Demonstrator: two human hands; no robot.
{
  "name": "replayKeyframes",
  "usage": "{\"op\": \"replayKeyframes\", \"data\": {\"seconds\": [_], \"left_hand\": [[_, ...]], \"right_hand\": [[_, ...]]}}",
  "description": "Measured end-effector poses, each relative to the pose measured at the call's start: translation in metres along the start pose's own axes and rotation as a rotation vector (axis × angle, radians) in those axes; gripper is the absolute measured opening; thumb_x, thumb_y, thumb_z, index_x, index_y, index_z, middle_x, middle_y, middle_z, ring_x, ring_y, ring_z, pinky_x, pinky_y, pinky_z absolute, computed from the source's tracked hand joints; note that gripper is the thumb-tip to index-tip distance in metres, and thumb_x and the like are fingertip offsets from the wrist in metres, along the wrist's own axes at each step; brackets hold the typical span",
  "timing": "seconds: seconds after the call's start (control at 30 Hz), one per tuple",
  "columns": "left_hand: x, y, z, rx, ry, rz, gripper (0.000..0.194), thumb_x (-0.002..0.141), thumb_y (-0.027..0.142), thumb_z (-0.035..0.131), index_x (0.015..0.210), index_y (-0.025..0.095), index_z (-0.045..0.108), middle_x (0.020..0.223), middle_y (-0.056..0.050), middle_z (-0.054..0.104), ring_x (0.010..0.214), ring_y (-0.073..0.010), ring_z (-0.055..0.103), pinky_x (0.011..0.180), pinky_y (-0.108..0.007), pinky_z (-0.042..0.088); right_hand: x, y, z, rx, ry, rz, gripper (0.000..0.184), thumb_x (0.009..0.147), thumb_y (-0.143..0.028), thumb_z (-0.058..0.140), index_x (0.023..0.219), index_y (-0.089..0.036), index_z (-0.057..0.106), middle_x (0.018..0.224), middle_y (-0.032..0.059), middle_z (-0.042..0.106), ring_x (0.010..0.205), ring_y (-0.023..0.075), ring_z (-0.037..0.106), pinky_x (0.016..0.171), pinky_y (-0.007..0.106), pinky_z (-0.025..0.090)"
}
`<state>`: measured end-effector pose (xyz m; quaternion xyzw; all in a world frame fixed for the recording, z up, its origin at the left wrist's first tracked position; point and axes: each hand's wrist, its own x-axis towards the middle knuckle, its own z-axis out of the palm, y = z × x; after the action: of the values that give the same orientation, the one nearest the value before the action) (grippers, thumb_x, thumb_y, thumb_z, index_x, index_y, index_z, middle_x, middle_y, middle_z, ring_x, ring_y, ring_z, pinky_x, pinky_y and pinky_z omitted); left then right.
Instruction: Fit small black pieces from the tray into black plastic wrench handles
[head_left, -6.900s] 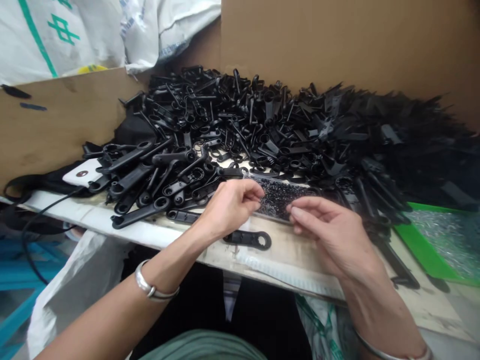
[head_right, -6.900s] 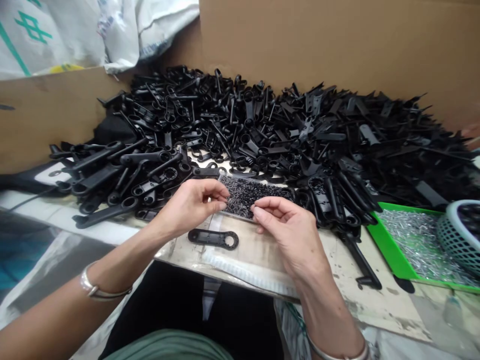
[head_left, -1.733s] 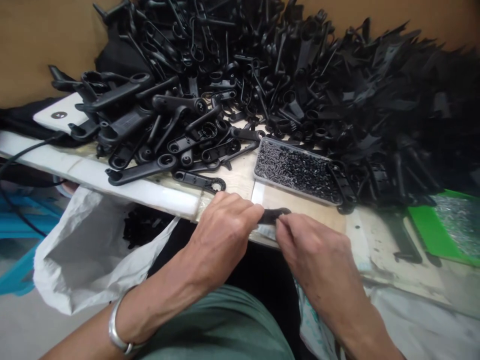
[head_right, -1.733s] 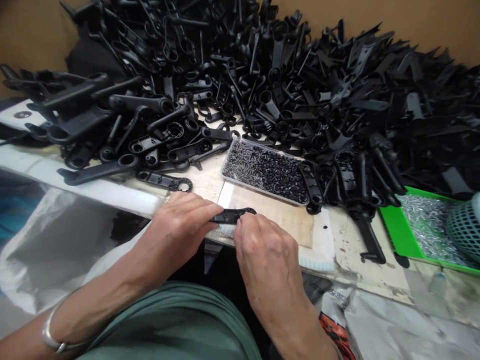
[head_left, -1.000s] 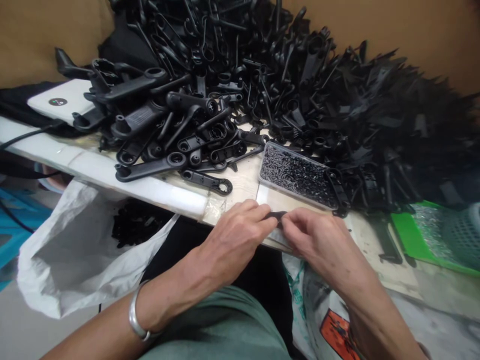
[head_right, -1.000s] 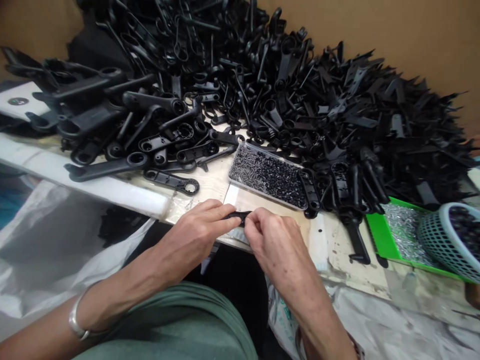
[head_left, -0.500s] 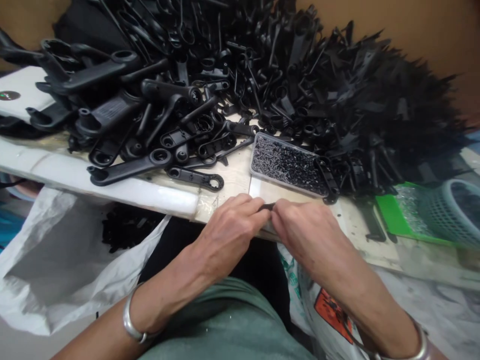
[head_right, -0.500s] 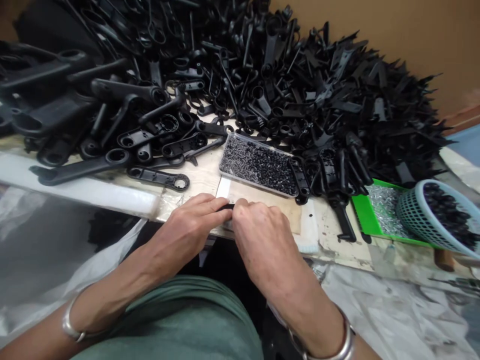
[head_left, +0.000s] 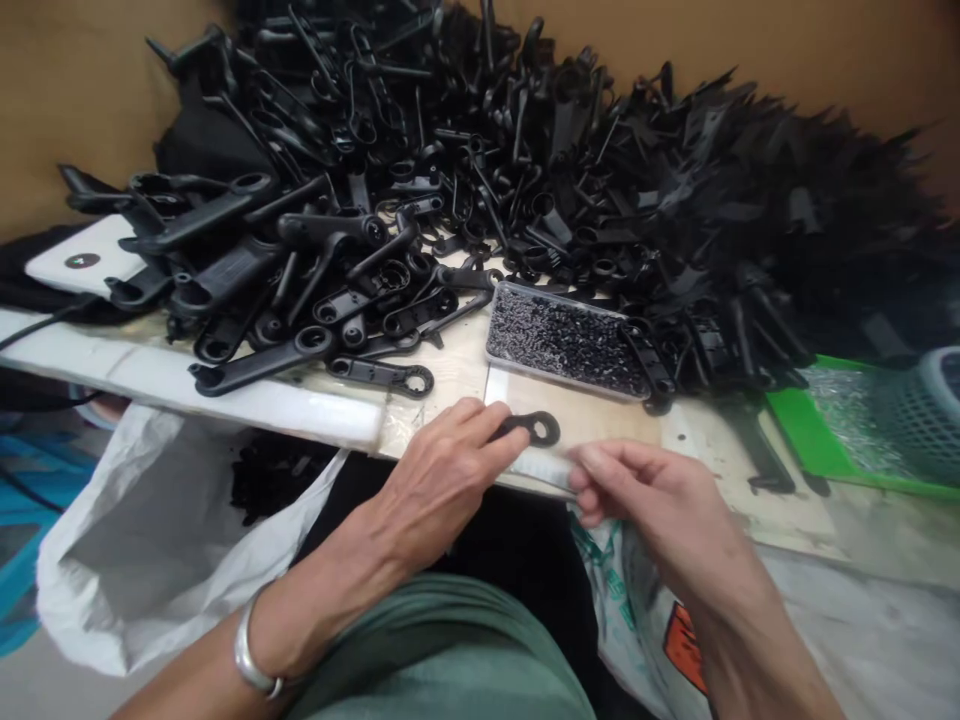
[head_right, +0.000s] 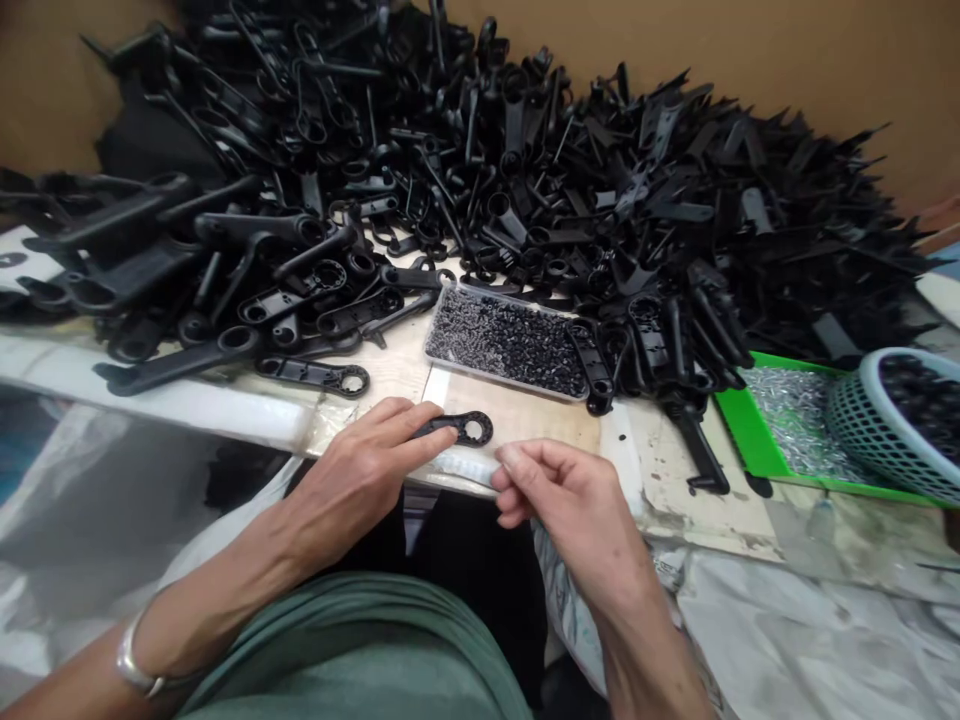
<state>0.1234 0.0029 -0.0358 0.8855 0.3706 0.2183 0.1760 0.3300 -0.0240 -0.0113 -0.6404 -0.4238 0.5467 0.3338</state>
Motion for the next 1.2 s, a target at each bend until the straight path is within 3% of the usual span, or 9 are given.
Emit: {"op": "replayKeyframes", "data": {"seconds": [0.17,0.27,0.33,0.63,0.7,0.93,1.07,1.2], "left_hand": [[0.000,0.006,0.012,-0.072,0.204,0.013,0.034,0.096,0.005,0.031,0.116,0.019,0.055,0.121,-0.007,0.056,0.103,-0.0178,0.049,0.086,-0.031,0.048],[-0.001,0.009,0.015,-0.072,0.224,0.021,0.034,0.096,0.006,0.032,0.117,0.021,0.054,0.121,-0.007,0.056,0.103,-0.0174,0.050,0.086,-0.031,0.049],[-0.001,0.010,0.015,-0.040,0.219,0.023,0.035,0.096,0.006,0.031,0.117,0.022,0.055,0.119,-0.007,0.056,0.102,-0.0178,0.050,0.085,-0.032,0.050],[-0.002,0.012,0.002,0.084,0.055,0.037,0.041,0.090,0.001,0.031,0.120,0.018,0.053,0.118,-0.010,0.054,0.088,-0.0187,0.049,0.076,-0.034,0.051],[-0.003,0.010,0.006,0.089,0.080,0.038,0.040,0.090,0.001,0.032,0.119,0.019,0.053,0.119,-0.010,0.054,0.089,-0.0192,0.050,0.076,-0.035,0.052],[-0.005,-0.001,0.023,0.100,0.342,0.152,0.043,0.087,-0.002,0.036,0.124,0.015,0.051,0.122,-0.014,0.055,0.096,-0.0211,0.055,0.080,-0.034,0.052],[-0.001,-0.001,0.023,0.188,0.365,0.198,0.040,0.088,0.000,0.035,0.118,0.015,0.055,0.117,-0.014,0.059,0.097,-0.0229,0.057,0.079,-0.035,0.052],[0.007,0.007,0.019,0.111,0.260,0.162,0.032,0.094,0.014,0.042,0.124,0.020,0.052,0.126,-0.011,0.057,0.105,-0.0251,0.054,0.081,-0.039,0.051]], "right_hand": [[-0.001,0.011,0.010,0.341,0.065,-0.024,0.041,0.082,-0.039,0.074,0.113,-0.014,0.064,0.097,0.0121,0.070,0.084,0.0224,0.069,0.069,0.028,0.060],[0.002,0.008,0.016,0.489,-0.004,-0.080,0.036,0.084,-0.035,0.072,0.112,-0.015,0.065,0.112,0.0129,0.067,0.097,0.0241,0.066,0.080,0.030,0.058],[0.003,0.006,0.018,0.535,-0.014,-0.115,0.031,0.082,-0.032,0.074,0.108,-0.016,0.068,0.112,0.0116,0.067,0.098,0.0237,0.066,0.085,0.032,0.057],[0.005,0.009,0.024,0.594,0.018,-0.141,0.026,0.078,-0.023,0.079,0.102,-0.015,0.072,0.099,0.0094,0.071,0.087,0.0197,0.069,0.084,0.028,0.058],[0.006,0.008,0.024,0.602,0.017,-0.135,0.028,0.077,-0.024,0.079,0.103,-0.015,0.072,0.100,0.0098,0.071,0.088,0.0202,0.069,0.083,0.028,0.058],[0.007,-0.001,0.022,0.517,-0.001,-0.146,0.035,0.077,-0.029,0.079,0.108,-0.016,0.070,0.099,0.0086,0.071,0.079,0.0197,0.070,0.080,0.031,0.058],[0.011,-0.002,0.025,0.440,0.046,-0.170,0.038,0.076,-0.031,0.078,0.109,-0.014,0.069,0.095,0.0083,0.071,0.074,0.0208,0.070,0.078,0.036,0.059],[0.014,-0.009,0.006,0.305,0.011,-0.195,0.037,0.078,-0.034,0.075,0.109,-0.015,0.070,0.097,0.0079,0.071,0.070,0.0185,0.069,0.072,0.033,0.059]]}}
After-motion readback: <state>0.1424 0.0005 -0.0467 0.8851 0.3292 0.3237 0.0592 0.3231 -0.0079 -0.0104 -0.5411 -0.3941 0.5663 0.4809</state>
